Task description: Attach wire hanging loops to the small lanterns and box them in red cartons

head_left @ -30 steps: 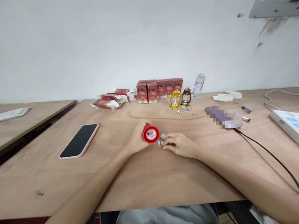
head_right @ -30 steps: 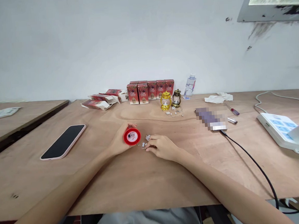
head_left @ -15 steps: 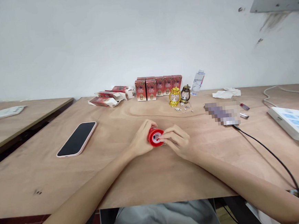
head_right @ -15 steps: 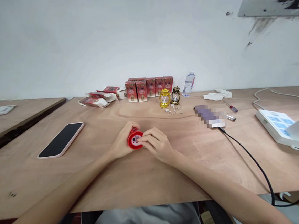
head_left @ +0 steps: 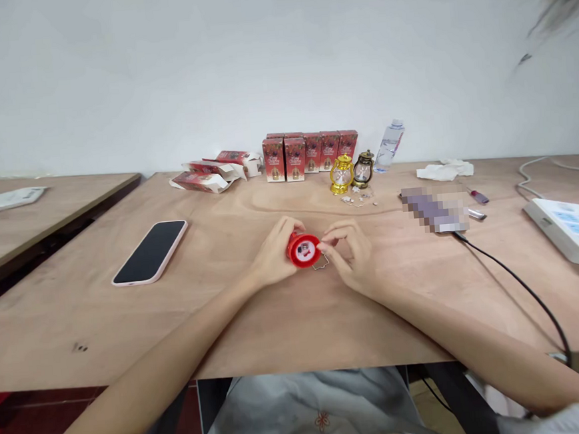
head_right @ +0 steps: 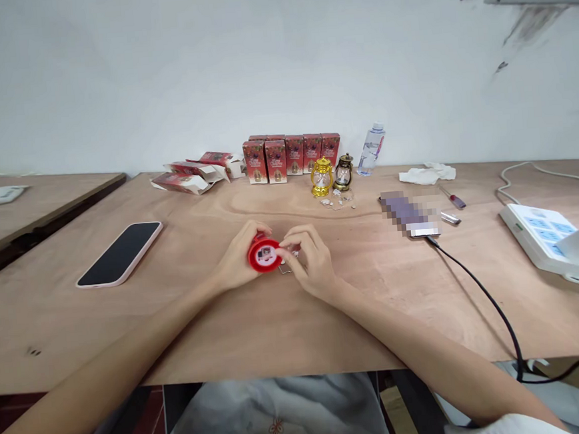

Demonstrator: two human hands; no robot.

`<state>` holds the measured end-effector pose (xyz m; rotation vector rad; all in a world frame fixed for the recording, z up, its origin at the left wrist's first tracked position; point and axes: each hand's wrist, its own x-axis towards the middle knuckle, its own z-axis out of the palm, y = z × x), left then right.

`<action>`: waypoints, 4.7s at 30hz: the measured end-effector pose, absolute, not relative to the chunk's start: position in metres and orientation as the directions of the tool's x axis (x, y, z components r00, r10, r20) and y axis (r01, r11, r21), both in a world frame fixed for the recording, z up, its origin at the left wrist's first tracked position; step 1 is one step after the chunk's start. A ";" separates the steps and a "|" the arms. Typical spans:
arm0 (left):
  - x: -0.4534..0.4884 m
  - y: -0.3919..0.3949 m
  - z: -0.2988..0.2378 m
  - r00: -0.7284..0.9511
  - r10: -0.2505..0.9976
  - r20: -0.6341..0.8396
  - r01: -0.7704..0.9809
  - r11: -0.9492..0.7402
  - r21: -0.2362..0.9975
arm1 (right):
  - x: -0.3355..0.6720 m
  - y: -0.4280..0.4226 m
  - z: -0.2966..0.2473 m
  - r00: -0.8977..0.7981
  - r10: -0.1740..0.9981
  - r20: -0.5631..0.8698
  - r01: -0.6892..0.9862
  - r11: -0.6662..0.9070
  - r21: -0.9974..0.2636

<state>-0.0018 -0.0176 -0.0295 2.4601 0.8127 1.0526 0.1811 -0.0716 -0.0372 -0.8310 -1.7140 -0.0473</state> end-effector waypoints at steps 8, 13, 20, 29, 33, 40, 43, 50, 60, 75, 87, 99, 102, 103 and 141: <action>-0.011 0.000 -0.033 0.402 0.695 0.596 0.368 -0.719 0.589 | 0.202 -0.053 -0.049 -0.405 0.714 0.570 0.724 0.632 -0.277; -0.009 -0.003 -0.034 0.444 0.674 0.591 0.361 -0.738 0.570 | 0.202 -0.048 -0.055 -0.452 0.756 0.474 0.759 0.605 -0.242; -0.007 -0.010 -0.029 0.497 0.673 0.547 0.382 -0.736 0.559 | 0.198 -0.060 -0.041 -0.281 0.566 0.775 0.695 0.677 -0.243; -0.001 -0.017 -0.033 0.586 0.616 0.527 0.373 -0.782 0.499 | 0.182 -0.076 -0.033 -0.223 0.447 0.866 0.627 0.746 -0.223; 0.002 -0.021 -0.031 0.612 0.599 0.516 0.367 -0.793 0.486 | 0.182 -0.073 -0.035 -0.221 0.480 0.849 0.640 0.728 -0.245; 0.002 -0.021 -0.030 0.610 0.612 0.503 0.368 -0.781 0.505 | 0.188 -0.072 -0.040 -0.306 0.477 0.824 0.700 0.699 -0.145; 0.002 -0.020 -0.030 0.578 0.627 0.523 0.365 -0.772 0.521 | 0.190 -0.070 -0.042 -0.433 0.399 0.808 0.755 0.650 0.083; -0.001 -0.015 -0.028 0.431 0.710 0.557 0.378 -0.703 0.603 | 0.189 -0.068 -0.038 -0.444 0.466 0.765 0.804 0.585 0.109; -0.007 -0.005 -0.030 0.365 0.761 0.536 0.433 -0.648 0.626 | 0.215 -0.049 -0.045 -0.424 0.809 0.408 0.810 0.540 -0.229; -0.006 -0.005 -0.035 0.405 0.724 0.558 0.449 -0.690 0.568 | 0.211 -0.048 -0.051 -0.397 0.827 0.399 0.853 0.492 -0.172; -0.006 -0.005 -0.033 0.412 0.734 0.541 0.461 -0.680 0.571 | 0.199 -0.054 -0.040 0.064 0.877 0.475 0.321 0.433 -0.842; 0.004 -0.023 -0.028 0.499 0.638 0.586 0.399 -0.770 0.498 | 0.188 -0.077 -0.035 -0.485 0.086 0.870 0.573 0.783 0.242; 0.006 -0.026 -0.027 0.495 0.621 0.607 0.387 -0.784 0.486 | 0.190 -0.077 -0.032 -0.574 0.029 0.819 0.576 0.725 0.378; 0.006 -0.026 -0.027 0.495 0.616 0.612 0.384 -0.788 0.482 | 0.190 -0.077 -0.032 -0.591 0.020 0.806 0.574 0.713 0.403; 0.006 -0.025 -0.029 0.489 0.659 0.571 0.413 -0.752 0.514 | 0.184 -0.077 -0.041 -0.474 0.124 0.872 0.606 0.764 0.221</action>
